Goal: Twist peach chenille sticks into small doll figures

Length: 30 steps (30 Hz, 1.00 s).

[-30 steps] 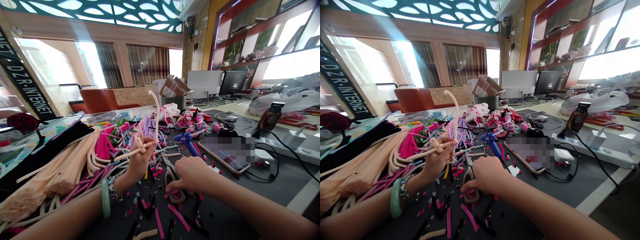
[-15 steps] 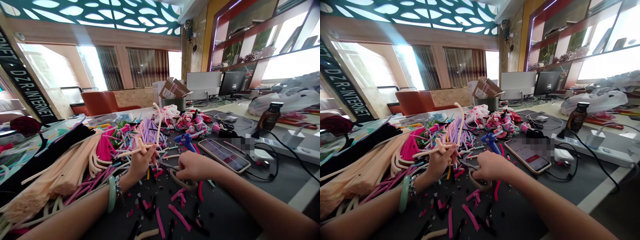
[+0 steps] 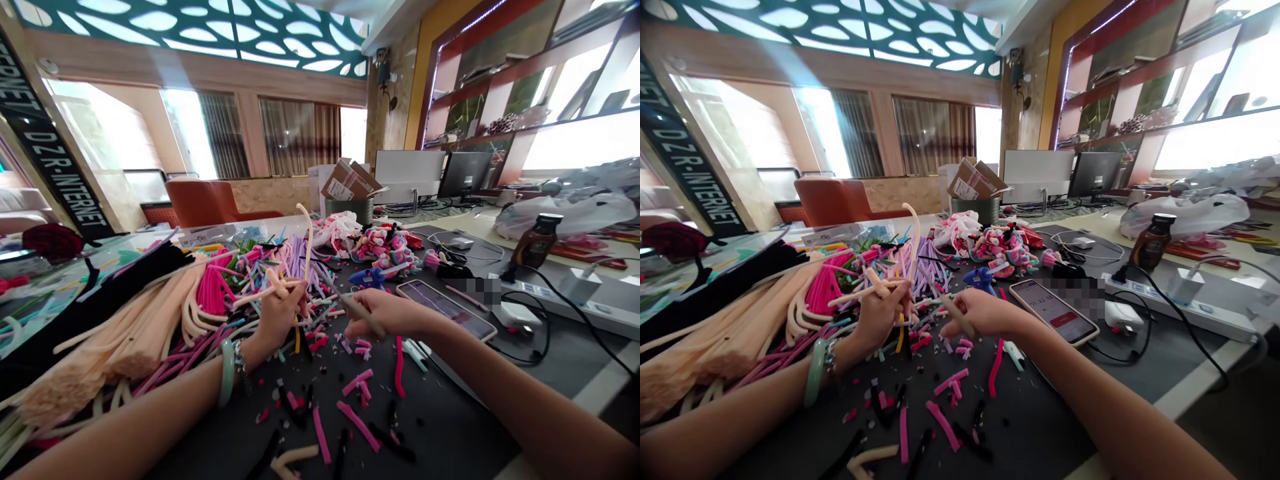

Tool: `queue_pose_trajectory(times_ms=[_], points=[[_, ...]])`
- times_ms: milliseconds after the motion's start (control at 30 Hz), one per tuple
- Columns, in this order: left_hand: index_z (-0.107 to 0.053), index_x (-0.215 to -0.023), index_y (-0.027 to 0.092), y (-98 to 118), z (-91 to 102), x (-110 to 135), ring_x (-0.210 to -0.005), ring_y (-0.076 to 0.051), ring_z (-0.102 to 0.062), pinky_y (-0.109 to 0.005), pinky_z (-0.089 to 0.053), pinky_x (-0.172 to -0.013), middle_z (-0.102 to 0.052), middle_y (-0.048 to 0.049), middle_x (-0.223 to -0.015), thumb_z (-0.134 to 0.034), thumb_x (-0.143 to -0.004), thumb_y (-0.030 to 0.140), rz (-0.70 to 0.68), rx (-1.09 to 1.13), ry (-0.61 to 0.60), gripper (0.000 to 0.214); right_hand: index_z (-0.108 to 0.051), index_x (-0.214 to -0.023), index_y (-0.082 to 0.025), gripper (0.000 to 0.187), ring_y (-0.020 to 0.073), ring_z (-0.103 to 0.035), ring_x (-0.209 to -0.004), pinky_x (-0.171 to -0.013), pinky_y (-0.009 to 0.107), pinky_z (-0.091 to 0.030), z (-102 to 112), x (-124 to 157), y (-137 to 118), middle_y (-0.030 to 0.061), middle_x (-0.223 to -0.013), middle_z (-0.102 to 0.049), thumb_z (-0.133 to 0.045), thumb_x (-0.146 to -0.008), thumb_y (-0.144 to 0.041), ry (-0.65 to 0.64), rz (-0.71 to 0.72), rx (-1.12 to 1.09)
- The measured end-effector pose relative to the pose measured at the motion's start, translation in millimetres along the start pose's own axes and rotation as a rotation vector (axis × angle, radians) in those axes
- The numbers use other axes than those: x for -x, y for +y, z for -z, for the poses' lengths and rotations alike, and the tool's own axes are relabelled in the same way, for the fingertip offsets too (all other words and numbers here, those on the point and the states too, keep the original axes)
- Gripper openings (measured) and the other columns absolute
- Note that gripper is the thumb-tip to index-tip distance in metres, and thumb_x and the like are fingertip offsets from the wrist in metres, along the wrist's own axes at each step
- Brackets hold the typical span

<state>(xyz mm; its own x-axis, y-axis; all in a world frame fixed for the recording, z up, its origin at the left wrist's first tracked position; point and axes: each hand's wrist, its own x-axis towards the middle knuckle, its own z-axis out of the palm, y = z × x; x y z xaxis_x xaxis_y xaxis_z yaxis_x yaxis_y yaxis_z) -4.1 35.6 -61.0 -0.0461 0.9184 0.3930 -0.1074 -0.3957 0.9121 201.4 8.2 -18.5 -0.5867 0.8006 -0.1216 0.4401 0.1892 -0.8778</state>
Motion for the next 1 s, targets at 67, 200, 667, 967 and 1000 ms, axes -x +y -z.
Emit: queue_pose_trajectory(times_ms=[67, 200, 667, 967, 1000], points=[[-0.056, -0.067, 0.014, 1.3, 0.3, 0.7, -0.035, -0.009, -0.050, -0.018, -0.042, -0.034, -0.053, 0.0039, -0.044, -0.064, -0.075, 0.030, 0.008, 0.000, 0.002, 0.019, -0.043, -0.069, -0.019, 0.036, 0.0098, -0.050, -0.050, -0.045, 0.020, -0.036, -4.0, -1.5, -0.9, -0.0048, -0.057, -0.051, -0.073, -0.062, -0.037, 0.009, 0.060, -0.054], [-0.054, -0.069, 0.015, 3.7, 0.1, 3.2, -0.037, -0.009, -0.051, -0.019, -0.045, -0.036, -0.054, 0.0040, -0.047, -0.063, -0.075, 0.032, 0.021, 0.019, 0.003, 0.020, -0.043, -0.073, -0.019, 0.041, 0.0125, -0.051, -0.055, -0.048, 0.022, -0.034, -8.1, -0.1, -9.2, -0.0031, -0.061, -0.053, -0.073, -0.063, -0.046, 0.149, 0.077, 0.215], [-0.051, -0.076, 0.016, 1.3, 0.5, 7.3, -0.039, -0.007, -0.049, -0.020, -0.044, -0.040, -0.052, 0.0062, -0.055, -0.062, -0.078, 0.034, -0.001, 0.027, -0.104, 0.021, -0.052, -0.065, -0.017, 0.026, 0.0103, -0.047, -0.052, -0.052, 0.022, -0.033, -21.4, -5.8, -0.6, -0.0013, -0.058, -0.055, -0.049, -0.085, -0.033, 0.304, 0.314, 0.491], [-0.053, -0.077, 0.016, 2.0, 0.0, 8.1, -0.037, -0.007, -0.049, -0.021, -0.047, -0.040, -0.053, 0.0055, -0.056, -0.063, -0.078, 0.035, -0.012, -0.001, -0.082, 0.021, -0.061, -0.077, -0.014, 0.035, 0.0178, -0.064, -0.061, -0.058, 0.026, -0.050, -11.1, -13.5, 9.8, 0.0053, -0.072, -0.069, -0.058, -0.079, -0.049, 0.131, 0.183, -0.134], [-0.053, -0.077, 0.016, 2.3, -0.3, 8.1, -0.037, -0.007, -0.049, -0.022, -0.048, -0.041, -0.054, 0.0055, -0.057, -0.063, -0.078, 0.035, -0.011, 0.004, -0.080, 0.021, -0.061, -0.077, -0.014, 0.035, 0.0180, -0.064, -0.061, -0.058, 0.027, -0.050, -10.9, -13.4, 9.5, 0.0052, -0.071, -0.068, -0.059, -0.078, -0.049, 0.131, 0.170, -0.154]])
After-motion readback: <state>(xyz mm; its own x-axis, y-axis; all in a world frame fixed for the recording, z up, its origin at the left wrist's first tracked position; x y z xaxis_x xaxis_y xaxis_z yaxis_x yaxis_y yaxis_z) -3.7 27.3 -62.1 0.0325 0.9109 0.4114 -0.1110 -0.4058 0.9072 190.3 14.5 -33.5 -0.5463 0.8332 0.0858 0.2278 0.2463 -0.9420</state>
